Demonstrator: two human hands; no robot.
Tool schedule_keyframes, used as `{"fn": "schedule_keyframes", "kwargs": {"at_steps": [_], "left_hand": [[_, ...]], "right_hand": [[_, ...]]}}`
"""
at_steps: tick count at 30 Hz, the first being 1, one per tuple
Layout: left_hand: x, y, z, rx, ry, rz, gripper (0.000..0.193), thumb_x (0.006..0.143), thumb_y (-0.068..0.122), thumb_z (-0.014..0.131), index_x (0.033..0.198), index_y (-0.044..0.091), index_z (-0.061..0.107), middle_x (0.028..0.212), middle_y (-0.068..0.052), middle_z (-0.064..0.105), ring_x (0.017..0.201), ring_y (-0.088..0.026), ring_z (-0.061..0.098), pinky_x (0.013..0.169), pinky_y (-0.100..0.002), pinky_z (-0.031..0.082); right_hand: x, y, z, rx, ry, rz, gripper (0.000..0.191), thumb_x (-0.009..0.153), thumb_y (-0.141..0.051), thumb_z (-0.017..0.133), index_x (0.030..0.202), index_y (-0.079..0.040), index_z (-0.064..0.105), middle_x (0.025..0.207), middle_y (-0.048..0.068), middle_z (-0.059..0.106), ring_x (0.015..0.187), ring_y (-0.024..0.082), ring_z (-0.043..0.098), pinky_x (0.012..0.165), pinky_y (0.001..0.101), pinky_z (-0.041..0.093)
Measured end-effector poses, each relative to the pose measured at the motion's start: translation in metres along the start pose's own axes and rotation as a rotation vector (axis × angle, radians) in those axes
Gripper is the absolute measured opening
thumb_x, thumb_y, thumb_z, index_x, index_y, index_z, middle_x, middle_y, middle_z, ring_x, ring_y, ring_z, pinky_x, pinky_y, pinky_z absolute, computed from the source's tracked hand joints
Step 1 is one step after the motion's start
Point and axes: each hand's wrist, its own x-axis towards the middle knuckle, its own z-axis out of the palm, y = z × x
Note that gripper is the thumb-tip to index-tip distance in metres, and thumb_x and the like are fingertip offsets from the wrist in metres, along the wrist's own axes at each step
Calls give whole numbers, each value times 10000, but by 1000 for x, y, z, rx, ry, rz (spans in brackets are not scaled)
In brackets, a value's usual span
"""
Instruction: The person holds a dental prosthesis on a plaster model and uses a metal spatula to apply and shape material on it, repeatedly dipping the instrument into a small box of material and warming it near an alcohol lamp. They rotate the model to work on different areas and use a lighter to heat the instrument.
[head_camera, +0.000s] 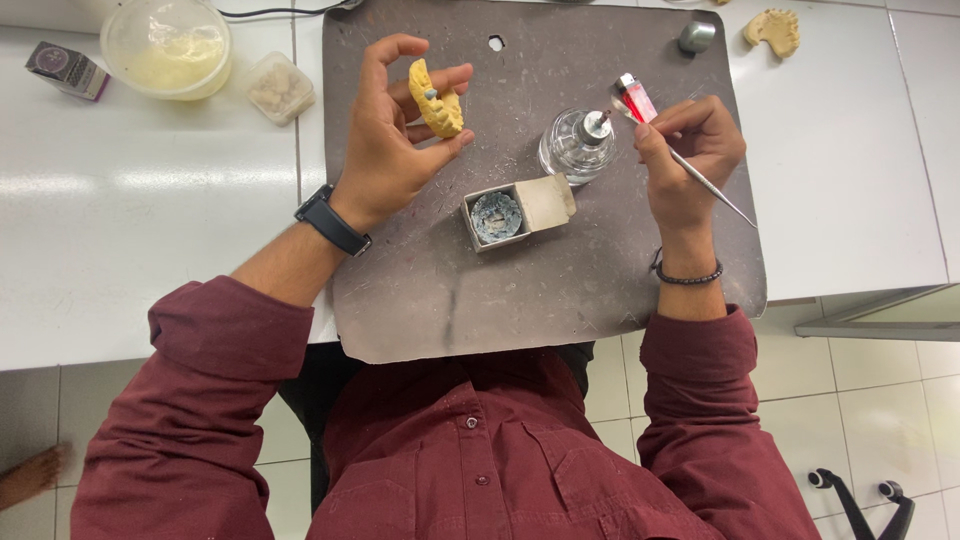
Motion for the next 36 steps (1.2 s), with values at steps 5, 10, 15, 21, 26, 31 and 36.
{"fn": "schedule_keyframes", "kwargs": {"at_steps": [5,10,15,21,26,31,36], "left_hand": [[0,6,2,51,44,-46,709,951,-50,834,1473,123,386,1409,-160,695,1321,-243,698,1098,-371,650],[0,10,3,91,49,-16,706,942,-43,850,1480,120,424,1387,-142,705,1301,-233,710,1086,-361,657],[0,12,3,97,63,-17,707,932,-38,861,1469,123,430,1361,-134,717,1266,-220,728,1055,-348,670],[-1,11,3,75,70,-10,699,939,-46,854,1463,126,424,1345,-140,725,1256,-214,735,1070,-346,669],[-1,7,4,48,69,-28,698,936,-45,857,1454,123,421,1350,-148,724,1260,-216,733,1074,-345,664],[-1,2,5,-21,41,-4,688,959,-64,835,1460,110,398,1451,-187,666,1359,-255,670,1140,-367,621],[-1,5,8,153,11,75,642,954,-35,847,1402,90,404,1458,-180,644,1312,-252,680,1133,-347,610]], "right_hand": [[-15,-41,24,-51,-302,17,176,942,31,771,890,-26,614,899,100,721,877,167,728,801,266,597],[-27,-72,60,-235,-474,55,174,848,0,812,780,-11,652,813,92,745,993,200,787,775,279,587],[-20,-82,69,-354,-499,80,148,807,-9,802,760,7,663,881,124,785,813,154,776,644,264,565],[-21,-79,72,-363,-476,60,155,818,-12,801,767,14,658,883,125,790,789,136,764,637,252,573],[-22,-76,71,-354,-474,70,167,833,-16,811,777,15,657,837,110,772,856,144,776,698,246,589],[-5,-95,54,-275,-463,55,158,859,11,819,863,2,661,849,97,745,843,157,756,838,273,614],[6,-120,42,10,-321,107,130,954,20,772,1016,8,659,950,117,754,951,186,791,794,282,664]]}}
